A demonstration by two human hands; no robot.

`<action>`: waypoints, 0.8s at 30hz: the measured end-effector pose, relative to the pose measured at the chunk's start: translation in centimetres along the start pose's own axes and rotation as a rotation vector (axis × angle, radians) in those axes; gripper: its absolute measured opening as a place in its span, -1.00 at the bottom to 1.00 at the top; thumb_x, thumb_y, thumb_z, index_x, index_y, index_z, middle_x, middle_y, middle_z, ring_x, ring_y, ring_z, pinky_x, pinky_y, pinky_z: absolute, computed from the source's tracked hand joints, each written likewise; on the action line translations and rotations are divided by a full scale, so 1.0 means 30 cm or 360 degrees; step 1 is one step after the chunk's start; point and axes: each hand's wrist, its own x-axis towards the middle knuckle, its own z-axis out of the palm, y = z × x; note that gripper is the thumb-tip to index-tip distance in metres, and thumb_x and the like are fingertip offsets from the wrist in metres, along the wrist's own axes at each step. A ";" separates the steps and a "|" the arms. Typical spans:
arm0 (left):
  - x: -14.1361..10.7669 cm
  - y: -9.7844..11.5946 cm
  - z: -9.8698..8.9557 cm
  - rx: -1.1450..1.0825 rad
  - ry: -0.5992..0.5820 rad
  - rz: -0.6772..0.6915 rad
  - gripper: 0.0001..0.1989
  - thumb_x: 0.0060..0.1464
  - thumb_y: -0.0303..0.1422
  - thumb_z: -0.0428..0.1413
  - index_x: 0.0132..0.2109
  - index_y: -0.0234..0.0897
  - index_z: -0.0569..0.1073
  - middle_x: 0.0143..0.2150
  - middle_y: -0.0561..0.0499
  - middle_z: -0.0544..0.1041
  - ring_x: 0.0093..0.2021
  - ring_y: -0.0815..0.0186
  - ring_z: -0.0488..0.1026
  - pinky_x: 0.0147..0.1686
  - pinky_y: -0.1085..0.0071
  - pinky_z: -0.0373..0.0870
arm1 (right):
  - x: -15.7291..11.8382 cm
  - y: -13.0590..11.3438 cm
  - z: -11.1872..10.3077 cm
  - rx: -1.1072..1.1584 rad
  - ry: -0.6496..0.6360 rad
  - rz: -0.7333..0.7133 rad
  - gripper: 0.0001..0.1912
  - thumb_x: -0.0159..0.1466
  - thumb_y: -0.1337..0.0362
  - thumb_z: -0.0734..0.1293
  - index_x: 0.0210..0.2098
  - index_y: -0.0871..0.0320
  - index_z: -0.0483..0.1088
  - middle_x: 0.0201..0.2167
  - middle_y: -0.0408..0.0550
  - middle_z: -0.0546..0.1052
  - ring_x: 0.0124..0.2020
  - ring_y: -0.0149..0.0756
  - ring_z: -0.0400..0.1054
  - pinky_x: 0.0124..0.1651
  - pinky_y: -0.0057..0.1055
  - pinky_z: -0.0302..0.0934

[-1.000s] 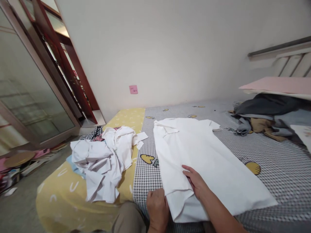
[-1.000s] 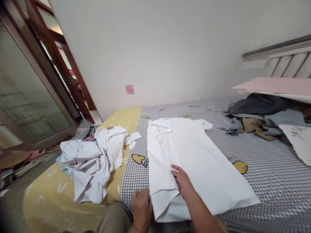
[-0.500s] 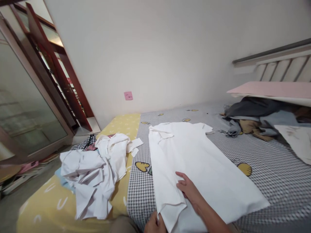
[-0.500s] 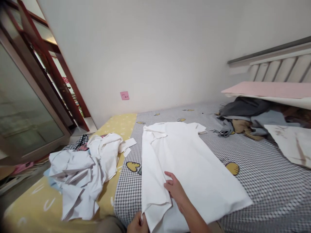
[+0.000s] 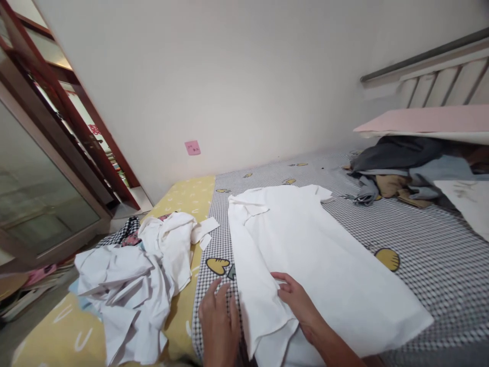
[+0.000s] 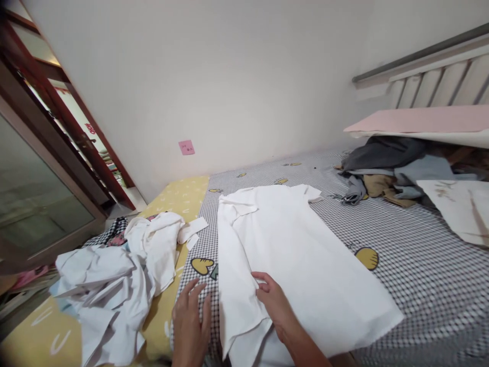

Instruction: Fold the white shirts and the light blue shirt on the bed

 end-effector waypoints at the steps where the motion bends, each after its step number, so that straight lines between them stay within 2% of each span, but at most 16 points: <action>1: 0.045 0.038 0.015 0.0035 0.0031 0.0055 -0.61 0.29 -0.24 -0.11 0.12 -0.23 0.45 0.28 -0.26 0.38 0.30 -0.01 0.28 0.24 -0.08 0.22 | -0.006 -0.023 0.006 0.0073 0.0025 -0.0016 -0.42 -0.02 0.24 0.35 0.04 0.08 0.38 -0.40 -0.18 0.53 -0.41 -0.27 0.43 -0.31 -0.38 0.27; 4: 0.135 0.144 0.074 0.0133 -0.0038 0.0199 -0.56 0.32 -0.31 -0.13 0.26 -0.22 0.35 0.40 -0.27 0.22 0.41 -0.02 0.10 0.29 -0.18 0.11 | -0.011 -0.076 0.007 0.0131 0.0029 -0.0104 -0.43 0.05 0.17 0.36 0.08 0.02 0.35 -0.30 -0.15 0.57 -0.38 -0.24 0.46 -0.25 -0.31 0.33; 7: 0.158 0.210 0.148 0.0214 -0.0116 0.0341 -0.52 0.32 -0.34 -0.11 0.34 -0.13 0.25 0.46 -0.22 0.13 0.46 -0.03 -0.01 0.32 -0.23 0.04 | 0.012 -0.074 -0.038 -0.0321 0.0079 -0.0251 -0.47 0.08 0.20 0.31 0.07 -0.03 0.38 -0.38 -0.19 0.54 -0.44 -0.26 0.43 -0.32 -0.34 0.31; 9: 0.140 0.220 0.214 0.0213 -0.0170 0.0505 -0.47 0.31 -0.30 -0.07 0.39 -0.06 0.17 0.47 -0.17 0.11 0.46 -0.03 0.00 0.33 -0.21 0.04 | 0.043 -0.059 -0.092 -0.0789 0.0094 -0.0341 -0.54 0.06 0.26 0.30 -0.02 -0.05 0.45 -0.48 -0.23 0.48 -0.48 -0.31 0.39 -0.38 -0.41 0.25; 10: 0.124 0.214 0.253 0.0192 -0.0196 0.0625 -0.44 0.29 -0.26 -0.03 0.40 -0.03 0.15 0.46 -0.15 0.15 0.45 -0.03 0.06 0.33 -0.18 0.07 | 0.061 -0.059 -0.120 -0.0973 0.0032 -0.0303 -0.60 0.07 0.27 0.30 -0.07 -0.03 0.48 -0.50 -0.24 0.47 -0.51 -0.34 0.38 -0.44 -0.45 0.21; 12: 0.084 0.187 0.339 0.0155 -0.0215 0.0842 -0.38 0.23 -0.15 0.05 0.40 0.01 0.14 0.41 -0.13 0.26 0.38 -0.03 0.20 0.29 -0.11 0.18 | 0.108 -0.087 -0.166 -0.1130 -0.0169 -0.0069 -0.73 0.14 0.23 0.30 -0.17 0.03 0.49 -0.51 -0.21 0.48 -0.60 -0.39 0.35 -0.57 -0.51 0.09; 13: 0.065 0.169 0.382 0.0155 -0.0191 0.0894 -0.35 0.19 -0.10 0.08 0.39 0.03 0.16 0.38 -0.12 0.31 0.35 -0.04 0.26 0.26 -0.10 0.22 | 0.137 -0.116 -0.180 -0.1096 -0.0231 0.0047 -0.77 0.18 0.20 0.29 -0.19 0.07 0.47 -0.50 -0.19 0.50 -0.64 -0.41 0.34 -0.63 -0.52 0.02; 15: 0.034 0.132 0.461 0.0187 -0.0089 0.0915 -0.29 0.12 -0.01 0.12 0.38 0.05 0.17 0.34 -0.14 0.36 0.31 -0.05 0.32 0.22 -0.11 0.26 | 0.214 -0.192 -0.185 -0.0863 -0.0186 0.0159 -0.78 0.27 0.16 0.27 -0.18 0.13 0.44 -0.46 -0.14 0.53 -0.66 -0.43 0.36 -0.67 -0.54 -0.02; 18: 0.013 0.096 0.540 0.0221 0.0065 0.0950 -0.24 0.07 0.13 0.09 0.37 0.07 0.20 0.29 -0.15 0.43 0.25 -0.03 0.40 0.17 -0.08 0.29 | 0.374 -0.289 -0.141 -0.0184 -0.0034 0.0230 -0.77 0.27 0.18 0.35 -0.12 0.15 0.42 -0.24 -0.03 0.58 -0.44 -0.33 0.53 -0.51 -0.51 0.27; 21: 0.005 0.092 0.581 0.0184 0.0193 0.0897 -0.25 0.03 0.21 0.07 0.33 0.11 0.27 0.21 -0.11 0.51 0.17 -0.02 0.48 0.13 -0.08 0.31 | 0.565 -0.306 -0.061 0.0230 0.0036 0.0371 -0.70 0.24 0.24 0.42 -0.07 0.19 0.38 -0.07 0.11 0.55 -0.27 -0.20 0.57 -0.30 -0.36 0.44; 24: -0.008 0.114 0.608 0.0132 0.0314 0.0718 -0.43 0.10 0.06 0.11 0.26 0.19 0.34 0.16 -0.02 0.55 0.15 0.02 0.50 0.13 -0.09 0.33 | 0.740 -0.275 0.029 0.0311 0.0075 0.0408 -0.68 0.28 0.30 0.39 0.00 0.21 0.31 -0.10 0.16 0.56 -0.30 -0.19 0.57 -0.28 -0.30 0.47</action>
